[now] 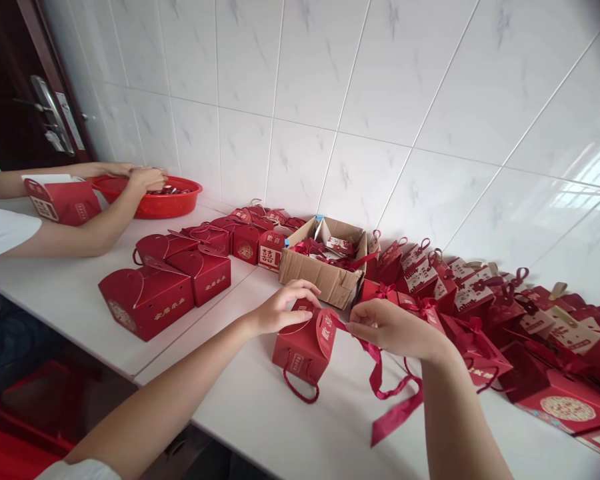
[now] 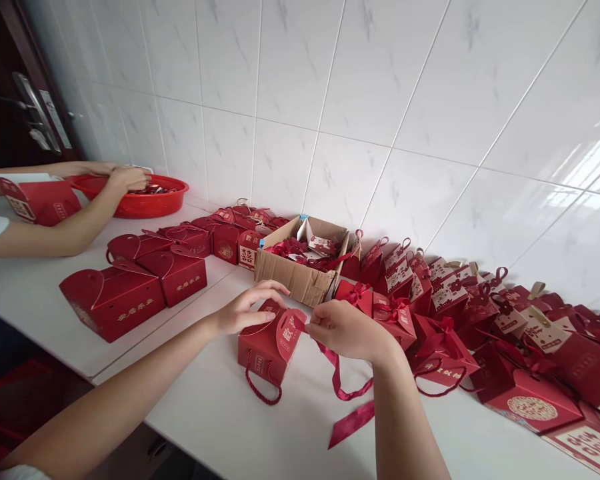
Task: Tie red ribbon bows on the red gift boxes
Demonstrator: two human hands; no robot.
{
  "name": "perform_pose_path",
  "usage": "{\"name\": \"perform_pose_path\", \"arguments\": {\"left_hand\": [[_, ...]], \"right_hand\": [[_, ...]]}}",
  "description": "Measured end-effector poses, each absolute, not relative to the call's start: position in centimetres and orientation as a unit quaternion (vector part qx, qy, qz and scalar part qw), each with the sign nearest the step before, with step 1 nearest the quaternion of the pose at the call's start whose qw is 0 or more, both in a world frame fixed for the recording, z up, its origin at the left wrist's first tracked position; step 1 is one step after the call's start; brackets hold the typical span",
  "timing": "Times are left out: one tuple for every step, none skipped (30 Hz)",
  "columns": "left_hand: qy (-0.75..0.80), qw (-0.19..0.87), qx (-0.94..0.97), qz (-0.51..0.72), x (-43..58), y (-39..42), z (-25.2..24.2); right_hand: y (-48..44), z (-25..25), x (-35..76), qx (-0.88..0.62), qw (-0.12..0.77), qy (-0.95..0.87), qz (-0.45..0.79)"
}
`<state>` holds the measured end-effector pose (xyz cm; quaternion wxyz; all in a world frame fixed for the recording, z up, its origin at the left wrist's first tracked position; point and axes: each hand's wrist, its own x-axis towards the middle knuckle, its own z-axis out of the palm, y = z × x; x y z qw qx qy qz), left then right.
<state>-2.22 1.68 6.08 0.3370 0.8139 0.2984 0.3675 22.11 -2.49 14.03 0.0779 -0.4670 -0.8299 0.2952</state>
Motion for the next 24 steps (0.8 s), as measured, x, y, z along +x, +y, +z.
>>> {"name": "perform_pose_path", "arguments": {"left_hand": [[0.296,0.337,0.817,0.363,-2.17,1.71,5.95],[0.294,0.337,0.819,0.359,-2.11,1.76,5.79],[0.292,0.339,0.82,0.357,-2.04,1.83,5.63],[0.292,0.342,0.82,0.355,-1.97,1.9,5.47],[0.29,0.345,0.82,0.353,-1.9,1.94,5.34],[0.289,0.347,0.82,0.352,-1.84,1.97,5.24],[0.287,0.349,0.82,0.351,-1.78,1.98,5.17],[0.285,0.351,0.82,0.351,-1.72,1.96,5.13],[0.282,0.353,0.821,0.35,-1.68,1.93,5.11],[0.278,0.355,0.821,0.35,-1.65,1.89,5.11],[0.274,0.357,0.822,0.349,-1.62,1.85,5.12],[0.269,0.359,0.823,0.347,-1.59,1.8,5.13],[0.265,0.362,0.824,0.346,-1.57,1.76,5.14],[0.26,0.364,0.825,0.344,-1.55,1.72,5.15],[0.256,0.367,0.826,0.343,-1.54,1.68,5.17],[0.253,0.369,0.827,0.341,-1.52,1.65,5.19],[0.25,0.37,0.828,0.34,-1.5,1.61,5.21],[0.248,0.372,0.828,0.338,-1.48,1.57,5.24],[0.246,0.373,0.829,0.337,-1.45,1.53,5.27],[0.244,0.373,0.831,0.334,-1.42,1.49,5.3],[0.242,0.373,0.832,0.332,-1.38,1.44,5.33],[0.24,0.372,0.834,0.329,-1.34,1.4,5.35],[0.238,0.371,0.835,0.328,-1.29,1.36,5.36],[0.234,0.371,0.837,0.328,-1.24,1.32,5.37]], "right_hand": [[-2.43,13.94,22.07,-0.463,0.078,-0.832,0.296],[-2.38,13.84,22.01,-0.459,0.079,-0.834,0.295],[-2.33,13.73,21.95,-0.457,0.079,-0.836,0.295],[-2.29,13.63,21.88,-0.454,0.077,-0.837,0.296],[-2.28,13.54,21.83,-0.449,0.073,-0.838,0.301],[-2.27,13.47,21.8,-0.444,0.068,-0.839,0.308],[-2.28,13.43,21.78,-0.438,0.063,-0.838,0.318],[-2.3,13.4,21.78,-0.433,0.06,-0.837,0.329],[-2.32,13.4,21.79,-0.428,0.059,-0.836,0.338],[-2.34,13.41,21.81,-0.424,0.059,-0.835,0.346],[-2.36,13.43,21.83,-0.421,0.059,-0.834,0.351],[-2.36,13.46,21.83,-0.417,0.059,-0.835,0.354],[-2.35,13.49,21.83,-0.414,0.057,-0.836,0.357],[-2.33,13.52,21.8,-0.41,0.057,-0.838,0.356],[-2.3,13.54,21.76,-0.407,0.056,-0.84,0.354],[-2.25,13.55,21.71,-0.405,0.057,-0.842,0.351],[-2.21,13.55,21.65,-0.404,0.057,-0.844,0.349],[-2.16,13.53,21.58,-0.403,0.057,-0.844,0.349],[-2.12,13.51,21.5,-0.403,0.056,-0.844,0.35],[-2.09,13.49,21.43,-0.401,0.054,-0.844,0.352],[-2.07,13.47,21.37,-0.398,0.053,-0.844,0.355],[-2.06,13.47,21.31,-0.395,0.054,-0.845,0.355],[-2.07,13.48,21.27,-0.395,0.057,-0.846,0.354],[-2.09,13.51,21.25,-0.397,0.063,-0.845,0.353]]}}
